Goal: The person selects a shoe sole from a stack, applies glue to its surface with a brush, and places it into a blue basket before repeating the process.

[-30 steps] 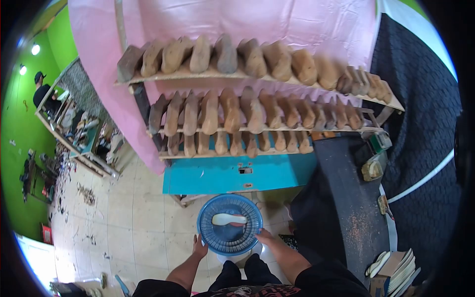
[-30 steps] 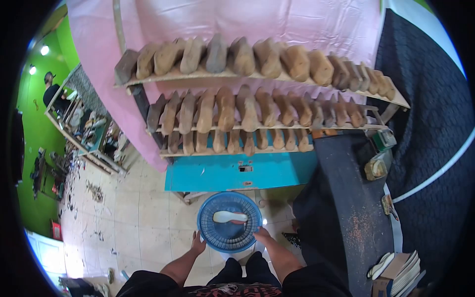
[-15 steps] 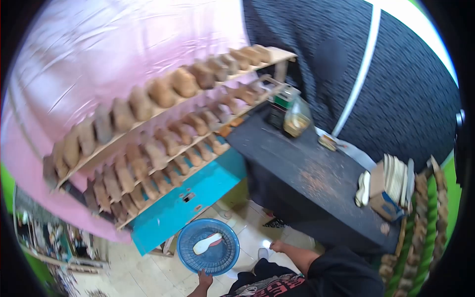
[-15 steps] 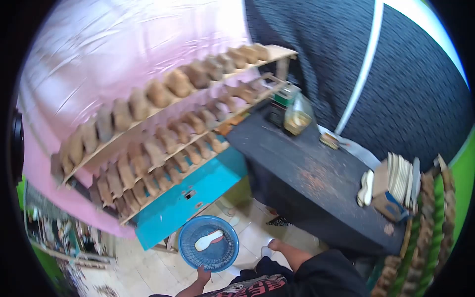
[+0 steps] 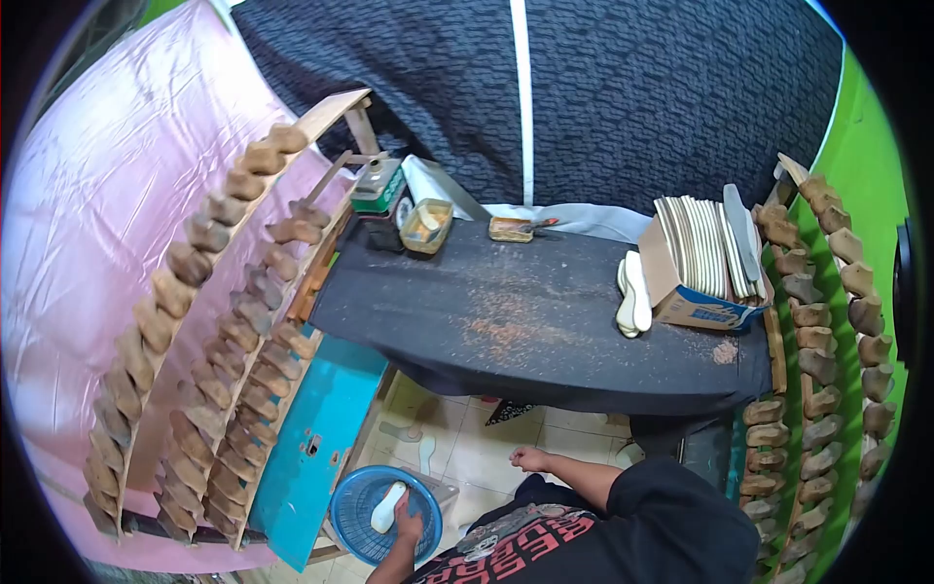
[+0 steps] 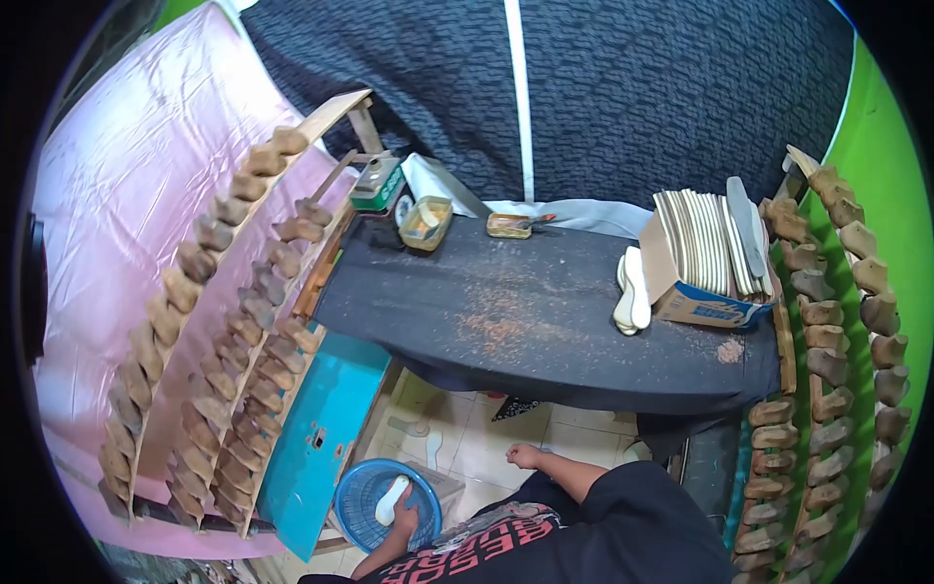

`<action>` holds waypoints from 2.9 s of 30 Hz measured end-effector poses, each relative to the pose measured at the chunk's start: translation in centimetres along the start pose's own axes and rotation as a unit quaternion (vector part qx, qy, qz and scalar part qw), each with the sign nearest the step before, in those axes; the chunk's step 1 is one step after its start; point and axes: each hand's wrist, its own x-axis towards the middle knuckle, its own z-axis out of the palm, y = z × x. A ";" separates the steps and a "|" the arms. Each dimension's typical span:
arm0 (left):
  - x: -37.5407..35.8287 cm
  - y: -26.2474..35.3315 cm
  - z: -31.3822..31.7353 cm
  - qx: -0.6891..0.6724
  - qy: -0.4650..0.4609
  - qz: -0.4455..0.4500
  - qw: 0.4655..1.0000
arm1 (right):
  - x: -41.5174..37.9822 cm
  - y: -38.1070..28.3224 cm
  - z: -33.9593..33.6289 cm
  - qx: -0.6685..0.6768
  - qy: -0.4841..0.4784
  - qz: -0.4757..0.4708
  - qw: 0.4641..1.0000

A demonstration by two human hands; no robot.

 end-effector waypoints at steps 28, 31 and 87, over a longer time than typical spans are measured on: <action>13.2 49.6 12.4 -0.276 -0.142 0.275 0.910 | -15.1 -13.6 -27.1 0.305 0.290 -0.173 0.890; 14.4 53.3 12.7 -0.293 -0.271 0.239 0.885 | -14.3 -15.7 -27.0 0.309 0.331 -0.157 0.878; 11.1 69.3 31.0 -0.258 -0.543 0.145 0.786 | -17.4 -13.8 -33.5 0.330 0.415 -0.232 0.816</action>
